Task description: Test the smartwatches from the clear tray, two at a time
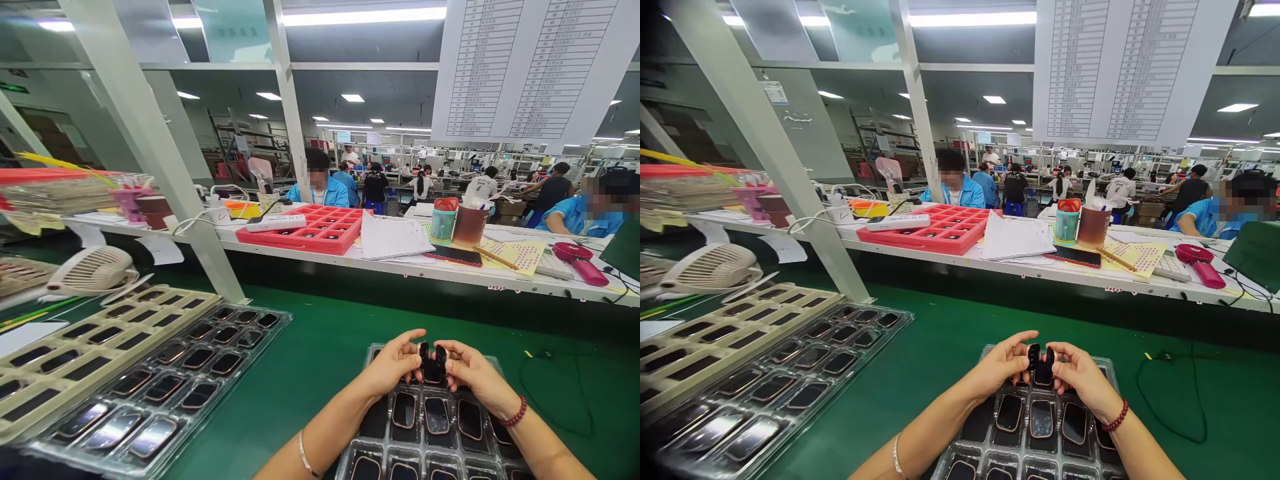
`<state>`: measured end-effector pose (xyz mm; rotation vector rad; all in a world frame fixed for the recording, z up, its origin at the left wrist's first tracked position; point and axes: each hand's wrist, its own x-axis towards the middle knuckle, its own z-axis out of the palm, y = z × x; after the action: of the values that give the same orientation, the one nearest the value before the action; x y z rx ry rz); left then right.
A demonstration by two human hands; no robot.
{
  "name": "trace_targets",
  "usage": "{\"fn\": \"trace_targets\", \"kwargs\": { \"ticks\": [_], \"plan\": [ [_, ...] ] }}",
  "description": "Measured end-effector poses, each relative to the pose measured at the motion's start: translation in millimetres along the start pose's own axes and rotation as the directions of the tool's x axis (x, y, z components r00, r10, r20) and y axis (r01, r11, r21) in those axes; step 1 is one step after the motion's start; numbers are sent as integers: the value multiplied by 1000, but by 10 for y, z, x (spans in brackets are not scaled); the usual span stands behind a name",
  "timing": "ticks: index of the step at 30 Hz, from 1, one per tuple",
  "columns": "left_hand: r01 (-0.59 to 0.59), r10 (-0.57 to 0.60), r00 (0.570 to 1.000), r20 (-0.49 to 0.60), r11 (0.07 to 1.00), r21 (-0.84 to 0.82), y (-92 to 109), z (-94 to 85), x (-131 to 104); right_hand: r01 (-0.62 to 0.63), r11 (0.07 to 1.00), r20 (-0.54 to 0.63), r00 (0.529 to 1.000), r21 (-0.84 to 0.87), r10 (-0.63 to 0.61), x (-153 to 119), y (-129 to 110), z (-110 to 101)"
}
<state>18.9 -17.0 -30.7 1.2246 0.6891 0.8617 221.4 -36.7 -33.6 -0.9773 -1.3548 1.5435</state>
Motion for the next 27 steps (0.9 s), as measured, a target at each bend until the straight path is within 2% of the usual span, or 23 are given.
{"fn": "trace_targets", "kwargs": {
  "ticks": [11, 27],
  "plan": [
    [12, -13, 1000, 15, 1000, 23, -8, 4, -10, -15, 991, 18, 1000, -134, 17, -12, -58, 63],
    [5, -6, 999, 35, 999, 45, -17, -1, -7, -2, 996, 25, 1000, -92, 4, -2, -23, 48]
  ]
}}
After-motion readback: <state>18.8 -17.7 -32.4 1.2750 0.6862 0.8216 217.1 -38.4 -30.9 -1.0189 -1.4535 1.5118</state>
